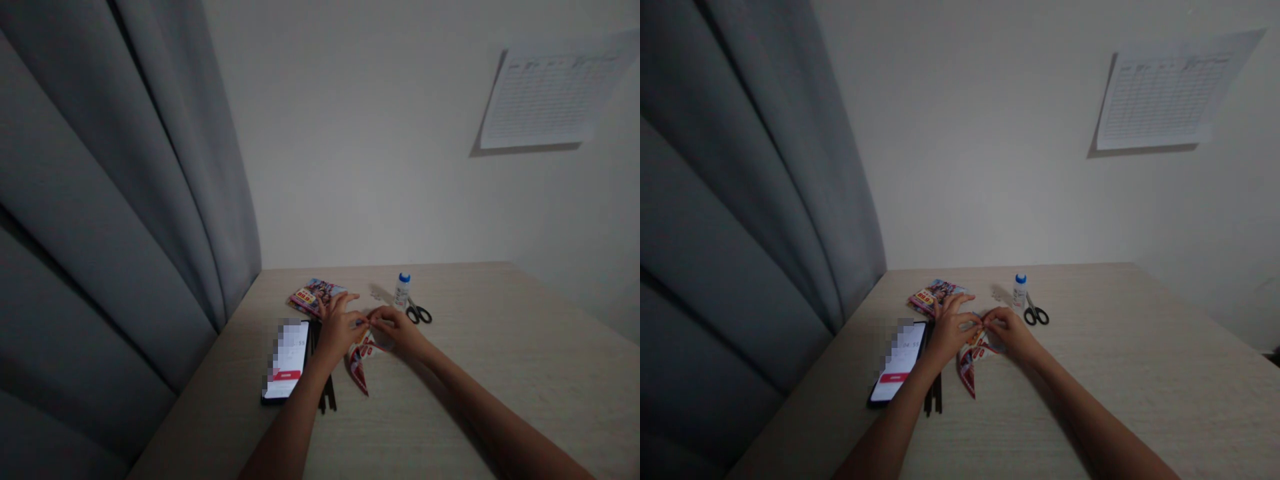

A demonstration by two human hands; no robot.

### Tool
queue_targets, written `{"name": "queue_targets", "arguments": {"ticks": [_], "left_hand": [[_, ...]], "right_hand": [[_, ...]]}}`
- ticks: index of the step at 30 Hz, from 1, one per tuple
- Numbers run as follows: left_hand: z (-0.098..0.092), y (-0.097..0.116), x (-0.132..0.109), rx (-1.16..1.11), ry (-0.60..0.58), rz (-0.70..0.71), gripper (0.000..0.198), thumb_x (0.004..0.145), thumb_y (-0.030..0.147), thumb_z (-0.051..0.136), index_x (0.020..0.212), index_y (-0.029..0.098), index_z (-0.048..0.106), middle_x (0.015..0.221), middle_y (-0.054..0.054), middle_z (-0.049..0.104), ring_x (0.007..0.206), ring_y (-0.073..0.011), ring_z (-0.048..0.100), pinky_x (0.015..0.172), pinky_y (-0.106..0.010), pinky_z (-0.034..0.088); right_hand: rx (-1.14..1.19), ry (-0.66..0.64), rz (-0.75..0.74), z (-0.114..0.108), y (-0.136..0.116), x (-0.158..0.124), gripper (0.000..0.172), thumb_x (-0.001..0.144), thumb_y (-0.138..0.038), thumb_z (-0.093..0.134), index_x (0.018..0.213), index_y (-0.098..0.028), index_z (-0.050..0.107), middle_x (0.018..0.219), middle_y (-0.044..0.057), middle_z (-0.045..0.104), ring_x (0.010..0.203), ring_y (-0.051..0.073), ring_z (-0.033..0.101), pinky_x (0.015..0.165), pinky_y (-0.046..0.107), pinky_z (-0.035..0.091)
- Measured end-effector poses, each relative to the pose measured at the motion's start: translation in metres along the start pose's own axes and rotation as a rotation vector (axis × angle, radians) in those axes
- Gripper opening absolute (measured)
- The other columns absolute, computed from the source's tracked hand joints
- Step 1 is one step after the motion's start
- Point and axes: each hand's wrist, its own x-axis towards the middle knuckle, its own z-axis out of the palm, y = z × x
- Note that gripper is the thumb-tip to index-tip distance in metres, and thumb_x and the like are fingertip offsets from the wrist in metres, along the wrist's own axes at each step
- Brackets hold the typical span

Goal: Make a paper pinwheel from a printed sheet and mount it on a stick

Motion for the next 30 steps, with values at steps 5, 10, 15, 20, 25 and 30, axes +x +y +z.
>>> {"name": "queue_targets", "arguments": {"ticks": [5, 10, 15, 20, 25, 30], "left_hand": [[-0.0034, 0.0034, -0.0002, 0.002, 0.004, -0.018, 0.006, 0.079, 0.03, 0.079, 0.084, 0.033, 0.079, 0.139, -0.001, 0.059, 0.134, -0.0293, 0.041, 0.12, -0.063, -0.006], [-0.0055, 0.0039, 0.0009, -0.014, 0.018, -0.025, 0.007, 0.079, 0.028, 0.079, 0.084, 0.033, 0.079, 0.138, -0.002, 0.059, 0.134, -0.0296, 0.042, 0.119, -0.064, -0.004], [-0.0064, 0.0056, 0.0018, -0.03, 0.052, -0.02, 0.007, 0.077, 0.027, 0.081, 0.08, 0.033, 0.079, 0.136, -0.001, 0.06, 0.133, -0.0292, 0.044, 0.12, -0.064, 0.002], [-0.0082, 0.0063, 0.0022, -0.035, 0.043, -0.025, 0.005, 0.077, 0.029, 0.081, 0.081, 0.032, 0.08, 0.137, -0.002, 0.059, 0.134, -0.0302, 0.043, 0.12, -0.063, 0.004], [-0.0079, 0.0052, 0.0023, -0.035, 0.037, -0.021, 0.004, 0.078, 0.031, 0.08, 0.082, 0.033, 0.08, 0.138, -0.002, 0.058, 0.135, -0.0299, 0.042, 0.121, -0.064, 0.003], [-0.0075, 0.0049, 0.0027, -0.039, 0.058, -0.014, 0.003, 0.078, 0.032, 0.081, 0.08, 0.033, 0.08, 0.136, -0.001, 0.06, 0.134, -0.0289, 0.043, 0.121, -0.064, 0.0]], "right_hand": [[0.025, -0.007, 0.013, -0.0003, 0.0061, -0.0005, 0.03, 0.091, -0.045, 0.058, 0.09, -0.019, 0.073, 0.094, 0.008, 0.075, 0.094, 0.023, 0.067, 0.089, 0.037, 0.051], [-0.082, 0.116, -0.081, -0.0032, 0.0043, -0.0045, 0.024, 0.089, -0.042, 0.063, 0.09, -0.02, 0.074, 0.095, 0.008, 0.073, 0.095, 0.024, 0.065, 0.093, 0.04, 0.047], [-0.183, 0.15, -0.216, -0.0071, 0.0008, -0.007, 0.021, 0.092, -0.039, 0.061, 0.09, -0.023, 0.075, 0.095, 0.007, 0.072, 0.096, 0.024, 0.063, 0.093, 0.042, 0.045], [-0.198, 0.156, -0.249, -0.0052, 0.0037, -0.0079, 0.02, 0.093, -0.039, 0.062, 0.092, -0.024, 0.075, 0.096, 0.007, 0.07, 0.097, 0.024, 0.061, 0.092, 0.042, 0.046], [-0.184, 0.156, -0.248, -0.0044, 0.0029, -0.0083, 0.022, 0.093, -0.041, 0.061, 0.092, -0.024, 0.075, 0.096, 0.008, 0.07, 0.097, 0.024, 0.061, 0.092, 0.042, 0.046], [-0.171, 0.162, -0.238, -0.005, 0.0, -0.0081, 0.022, 0.092, -0.042, 0.062, 0.091, -0.024, 0.075, 0.094, 0.007, 0.071, 0.096, 0.024, 0.061, 0.091, 0.042, 0.045]]}}
